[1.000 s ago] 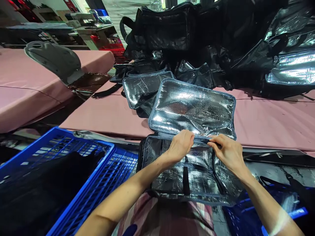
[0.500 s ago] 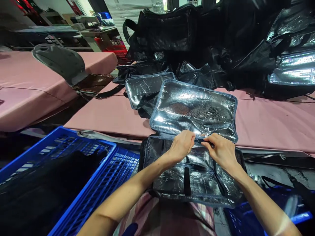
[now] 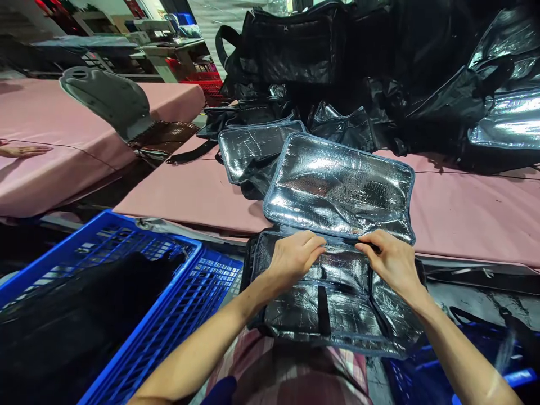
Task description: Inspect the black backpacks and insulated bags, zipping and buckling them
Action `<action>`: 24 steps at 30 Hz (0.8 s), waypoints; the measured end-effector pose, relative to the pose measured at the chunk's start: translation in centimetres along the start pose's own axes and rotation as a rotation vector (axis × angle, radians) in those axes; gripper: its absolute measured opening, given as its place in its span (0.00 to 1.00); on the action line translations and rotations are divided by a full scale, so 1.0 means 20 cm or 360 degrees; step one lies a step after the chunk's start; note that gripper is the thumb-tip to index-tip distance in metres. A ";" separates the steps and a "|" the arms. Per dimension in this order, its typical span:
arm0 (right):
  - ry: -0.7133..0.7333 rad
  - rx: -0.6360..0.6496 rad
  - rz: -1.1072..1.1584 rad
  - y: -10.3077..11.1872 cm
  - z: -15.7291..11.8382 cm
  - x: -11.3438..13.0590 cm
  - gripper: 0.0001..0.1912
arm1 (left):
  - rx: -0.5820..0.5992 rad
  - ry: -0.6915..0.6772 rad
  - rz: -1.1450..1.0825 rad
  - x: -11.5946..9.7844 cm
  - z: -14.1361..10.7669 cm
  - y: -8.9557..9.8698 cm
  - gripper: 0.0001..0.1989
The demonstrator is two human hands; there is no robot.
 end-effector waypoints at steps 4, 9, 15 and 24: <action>-0.0075 0.0019 0.0178 -0.01 0.02 0.00 0.12 | -0.0197 -0.0159 0.0244 -0.01 -0.02 -0.05 0.09; -0.0309 -0.0013 0.0543 0.01 -0.02 -0.12 0.12 | -0.0254 -0.0340 0.0407 -0.04 -0.05 -0.06 0.10; -0.0590 -0.0195 0.0736 0.01 -0.09 -0.23 0.15 | -0.0036 -0.0110 0.0270 -0.15 0.13 -0.16 0.06; -0.0826 -0.0204 0.0634 0.00 -0.09 -0.28 0.23 | -0.0026 -0.0323 -0.0527 -0.17 0.02 -0.11 0.13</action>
Point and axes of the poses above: each hand's wrist, its own z-axis towards the middle knuckle, its own y-axis out of the back of the hand, x = y × z, the point moved 5 cm from there along z, towards the middle knuckle, and after that the axes turned 5 degrees about -z, right-handed, at the moved point
